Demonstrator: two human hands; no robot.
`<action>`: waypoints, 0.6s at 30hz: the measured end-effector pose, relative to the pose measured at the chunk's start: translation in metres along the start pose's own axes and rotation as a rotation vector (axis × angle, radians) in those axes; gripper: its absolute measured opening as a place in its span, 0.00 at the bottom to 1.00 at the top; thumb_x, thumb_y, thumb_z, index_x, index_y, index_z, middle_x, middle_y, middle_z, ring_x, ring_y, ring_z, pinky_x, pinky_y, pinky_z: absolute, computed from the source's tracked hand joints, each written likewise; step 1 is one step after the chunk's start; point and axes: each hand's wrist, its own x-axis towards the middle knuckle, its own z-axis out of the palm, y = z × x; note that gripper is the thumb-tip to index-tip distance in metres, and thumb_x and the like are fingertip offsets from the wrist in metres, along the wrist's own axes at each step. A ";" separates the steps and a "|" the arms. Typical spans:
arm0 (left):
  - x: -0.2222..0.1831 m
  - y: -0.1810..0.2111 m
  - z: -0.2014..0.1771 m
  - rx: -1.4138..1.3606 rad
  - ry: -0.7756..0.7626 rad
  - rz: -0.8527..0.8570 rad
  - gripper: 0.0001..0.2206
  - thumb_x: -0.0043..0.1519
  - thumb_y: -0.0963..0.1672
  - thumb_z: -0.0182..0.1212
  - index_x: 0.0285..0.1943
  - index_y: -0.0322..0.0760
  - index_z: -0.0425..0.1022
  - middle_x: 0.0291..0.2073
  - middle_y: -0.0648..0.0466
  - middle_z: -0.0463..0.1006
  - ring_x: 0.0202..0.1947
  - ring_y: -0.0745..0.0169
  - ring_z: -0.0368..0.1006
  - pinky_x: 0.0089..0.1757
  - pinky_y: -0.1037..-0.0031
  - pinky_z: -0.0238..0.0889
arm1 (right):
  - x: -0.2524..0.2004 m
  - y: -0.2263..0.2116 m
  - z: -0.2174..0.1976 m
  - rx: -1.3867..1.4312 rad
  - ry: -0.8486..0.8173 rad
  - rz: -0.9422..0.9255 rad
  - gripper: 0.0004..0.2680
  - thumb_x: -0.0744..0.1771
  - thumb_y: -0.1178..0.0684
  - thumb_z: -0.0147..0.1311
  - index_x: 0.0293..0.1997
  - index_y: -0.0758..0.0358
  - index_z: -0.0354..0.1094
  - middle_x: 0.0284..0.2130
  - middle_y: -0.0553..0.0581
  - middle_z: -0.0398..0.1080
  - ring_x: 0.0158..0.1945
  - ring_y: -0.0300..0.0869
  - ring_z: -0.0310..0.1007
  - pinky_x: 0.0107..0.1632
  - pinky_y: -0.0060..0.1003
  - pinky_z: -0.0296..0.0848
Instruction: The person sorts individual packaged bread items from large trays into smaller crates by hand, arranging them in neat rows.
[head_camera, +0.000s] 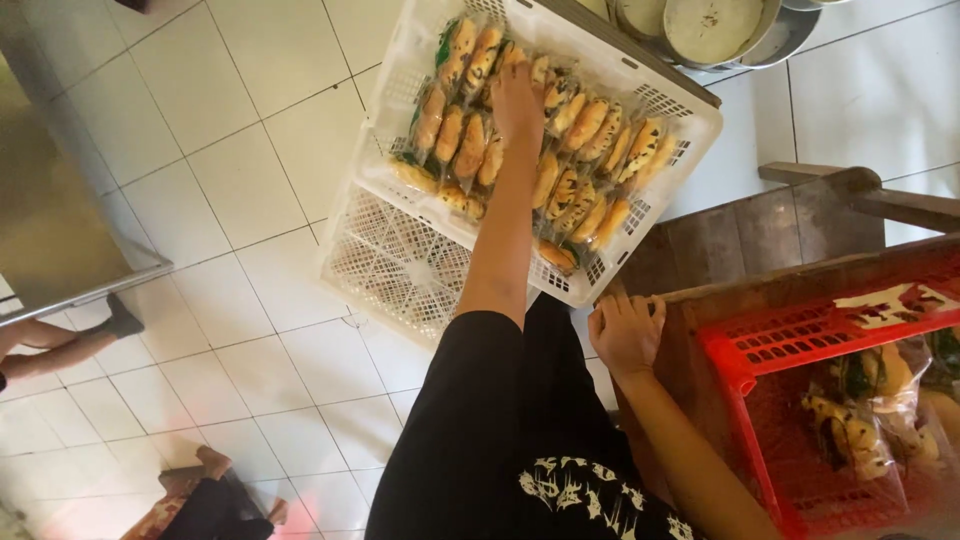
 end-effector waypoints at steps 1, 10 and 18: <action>-0.004 0.006 -0.006 -0.058 -0.022 -0.015 0.16 0.62 0.43 0.63 0.60 0.40 0.73 0.62 0.47 0.68 0.62 0.42 0.66 0.52 0.61 0.70 | 0.000 0.001 0.001 -0.004 0.002 -0.003 0.04 0.65 0.52 0.55 0.33 0.59 0.70 0.32 0.56 0.69 0.41 0.50 0.68 0.60 0.57 0.62; -0.025 0.013 0.023 0.017 -0.202 0.238 0.20 0.59 0.45 0.64 0.62 0.40 0.71 0.65 0.47 0.64 0.61 0.43 0.65 0.55 0.60 0.66 | -0.001 -0.001 0.000 -0.013 0.004 0.002 0.04 0.64 0.52 0.55 0.32 0.59 0.69 0.32 0.56 0.68 0.40 0.51 0.68 0.60 0.57 0.62; -0.035 0.063 0.003 0.114 -0.316 0.019 0.19 0.66 0.45 0.58 0.66 0.41 0.68 0.69 0.47 0.61 0.61 0.44 0.66 0.52 0.57 0.68 | -0.002 0.000 0.003 0.000 -0.001 0.016 0.04 0.64 0.52 0.55 0.30 0.59 0.68 0.29 0.56 0.67 0.39 0.51 0.67 0.60 0.59 0.62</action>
